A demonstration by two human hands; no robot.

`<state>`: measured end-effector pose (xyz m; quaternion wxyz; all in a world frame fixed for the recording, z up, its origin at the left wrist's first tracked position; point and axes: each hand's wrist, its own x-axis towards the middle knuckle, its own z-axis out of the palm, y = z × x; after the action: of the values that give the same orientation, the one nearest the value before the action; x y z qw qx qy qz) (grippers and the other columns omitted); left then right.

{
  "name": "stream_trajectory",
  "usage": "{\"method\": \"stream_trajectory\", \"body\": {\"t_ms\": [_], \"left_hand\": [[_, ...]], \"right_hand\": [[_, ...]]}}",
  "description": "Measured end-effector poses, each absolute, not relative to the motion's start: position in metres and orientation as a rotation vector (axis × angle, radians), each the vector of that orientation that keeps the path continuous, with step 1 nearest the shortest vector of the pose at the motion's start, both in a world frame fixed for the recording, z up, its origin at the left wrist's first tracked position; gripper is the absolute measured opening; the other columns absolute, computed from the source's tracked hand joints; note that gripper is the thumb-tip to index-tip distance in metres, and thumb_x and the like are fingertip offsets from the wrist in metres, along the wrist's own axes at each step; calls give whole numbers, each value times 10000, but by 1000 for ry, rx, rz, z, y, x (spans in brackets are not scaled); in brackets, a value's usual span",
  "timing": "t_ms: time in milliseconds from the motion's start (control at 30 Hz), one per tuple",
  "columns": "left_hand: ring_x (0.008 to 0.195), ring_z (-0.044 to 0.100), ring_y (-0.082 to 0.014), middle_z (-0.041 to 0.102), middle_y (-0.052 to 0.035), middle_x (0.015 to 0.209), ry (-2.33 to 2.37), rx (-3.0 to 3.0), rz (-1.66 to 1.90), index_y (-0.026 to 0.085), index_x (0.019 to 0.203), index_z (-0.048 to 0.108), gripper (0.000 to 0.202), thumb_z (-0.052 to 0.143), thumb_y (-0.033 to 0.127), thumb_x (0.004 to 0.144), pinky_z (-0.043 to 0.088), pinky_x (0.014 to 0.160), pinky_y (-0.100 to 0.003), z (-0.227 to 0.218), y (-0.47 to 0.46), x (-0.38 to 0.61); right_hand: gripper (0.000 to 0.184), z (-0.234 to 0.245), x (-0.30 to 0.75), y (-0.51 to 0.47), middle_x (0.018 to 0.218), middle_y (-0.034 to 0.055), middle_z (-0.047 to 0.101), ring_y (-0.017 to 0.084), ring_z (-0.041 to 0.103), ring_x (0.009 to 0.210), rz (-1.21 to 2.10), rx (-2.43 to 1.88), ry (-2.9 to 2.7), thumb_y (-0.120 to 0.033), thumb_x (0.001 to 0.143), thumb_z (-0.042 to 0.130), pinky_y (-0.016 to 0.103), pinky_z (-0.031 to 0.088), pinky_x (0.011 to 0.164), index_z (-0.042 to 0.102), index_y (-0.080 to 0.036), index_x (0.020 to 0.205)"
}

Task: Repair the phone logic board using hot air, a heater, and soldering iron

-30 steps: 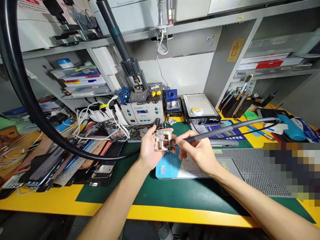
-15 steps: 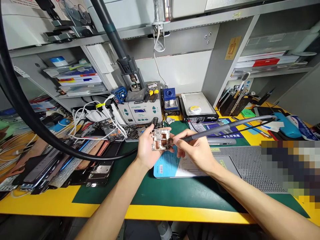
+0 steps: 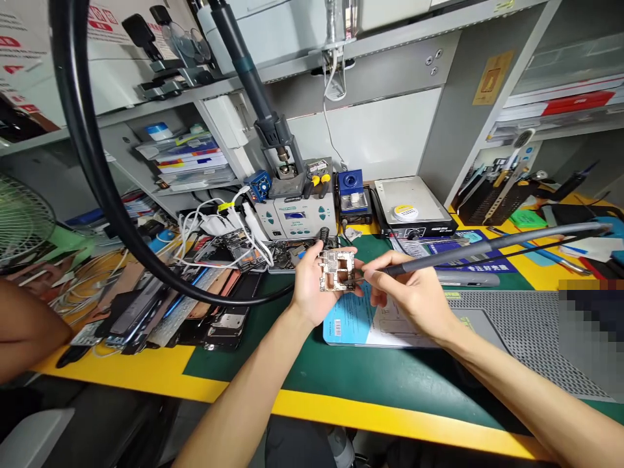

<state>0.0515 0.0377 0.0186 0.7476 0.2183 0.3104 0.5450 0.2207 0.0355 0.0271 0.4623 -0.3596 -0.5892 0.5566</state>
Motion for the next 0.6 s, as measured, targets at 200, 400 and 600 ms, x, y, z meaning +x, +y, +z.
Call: {"method": "stream_trajectory", "body": {"t_ms": [200, 400, 600], "left_hand": [[649, 685, -274, 733, -172, 827, 662, 487, 1192, 29, 1066, 711, 558, 372, 459, 961, 548, 545, -392, 15, 38, 50], [675, 699, -276, 744, -194, 853, 677, 474, 1187, 19, 1106, 708, 569, 374, 457, 962, 546, 554, -374, 19, 37, 51], [682, 710, -283, 752, -200, 884, 682, 483, 1191, 29, 1096, 706, 562, 367, 459, 968, 548, 534, -369, 19, 37, 50]], "right_hand": [[158, 27, 221, 34, 590, 8, 656, 137, 578, 482, 1340, -887, -1498, -318, 822, 696, 257, 469, 487, 662, -172, 771], [181, 27, 222, 36, 594, 7, 644, 134, 560, 465, 1370, -888, -1433, -336, 785, 728, 263, 461, 466, 658, -174, 750], [150, 29, 221, 34, 578, 7, 647, 139, 565, 462, 1390, -872, -1441, -314, 783, 709, 267, 457, 469, 647, -184, 742]]}}
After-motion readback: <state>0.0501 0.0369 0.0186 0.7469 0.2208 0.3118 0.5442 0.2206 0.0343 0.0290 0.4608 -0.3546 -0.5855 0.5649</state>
